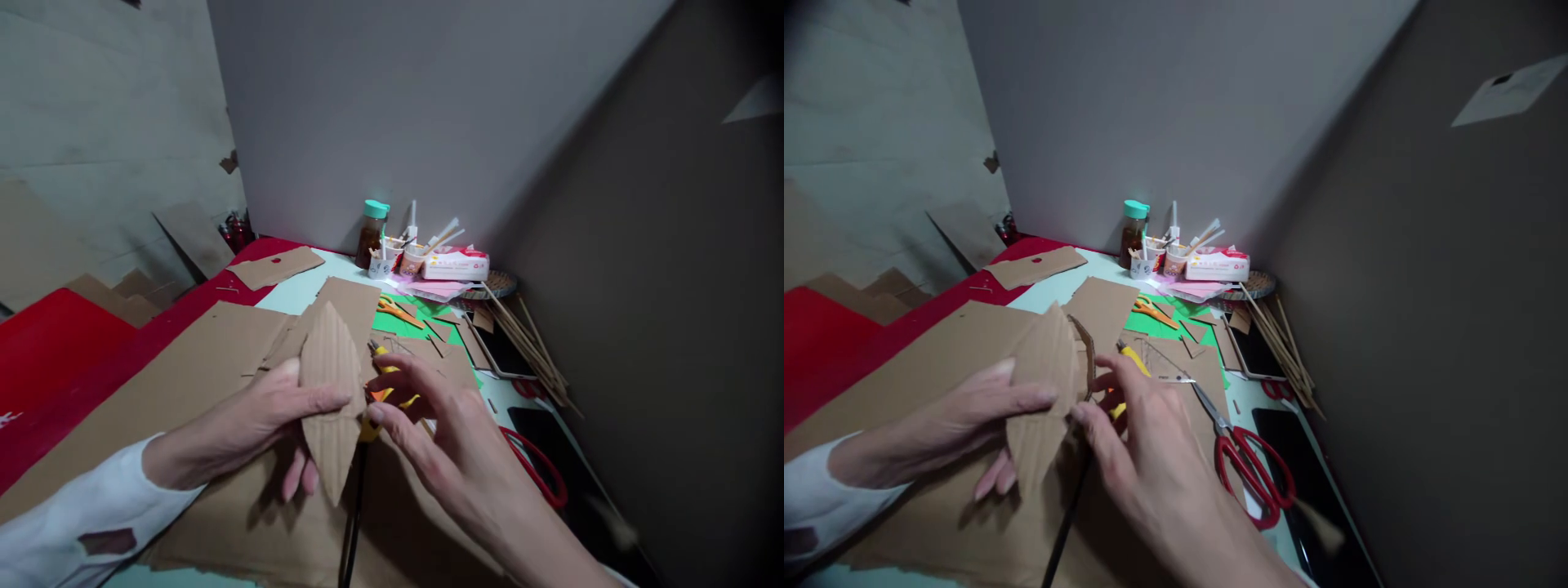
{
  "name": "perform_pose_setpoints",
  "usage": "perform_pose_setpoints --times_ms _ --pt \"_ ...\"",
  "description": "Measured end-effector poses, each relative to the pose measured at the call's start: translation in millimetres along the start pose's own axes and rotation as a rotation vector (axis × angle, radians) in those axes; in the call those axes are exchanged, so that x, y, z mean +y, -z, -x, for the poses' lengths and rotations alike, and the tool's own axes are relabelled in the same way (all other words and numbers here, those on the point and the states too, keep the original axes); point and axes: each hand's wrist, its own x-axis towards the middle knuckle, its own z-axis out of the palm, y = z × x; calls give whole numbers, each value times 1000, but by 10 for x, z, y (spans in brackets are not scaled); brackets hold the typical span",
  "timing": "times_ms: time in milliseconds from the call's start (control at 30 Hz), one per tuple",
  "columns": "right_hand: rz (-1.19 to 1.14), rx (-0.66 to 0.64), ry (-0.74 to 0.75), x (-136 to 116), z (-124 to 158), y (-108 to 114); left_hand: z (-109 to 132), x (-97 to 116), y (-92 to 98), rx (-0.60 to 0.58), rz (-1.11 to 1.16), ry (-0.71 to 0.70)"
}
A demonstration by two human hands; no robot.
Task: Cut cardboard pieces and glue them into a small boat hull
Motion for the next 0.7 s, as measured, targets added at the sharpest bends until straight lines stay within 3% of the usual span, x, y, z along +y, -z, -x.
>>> perform_pose_setpoints --times_ms 200,333,400,533,700 --pt "-187 -131 -45 222 -519 -133 -87 4 96 149 -232 -75" --pt "-194 -155 -140 371 -688 -148 -125 65 319 608 -633 -325" --pt "-173 -159 -174 416 -726 -168 -176 69 442 745 -788 -412" --pt "-84 -166 -169 452 -754 -226 -296 6 547 723 -858 -348" --pt "70 -175 -108 394 -758 -247 -348 -71 486 668 -905 -274"
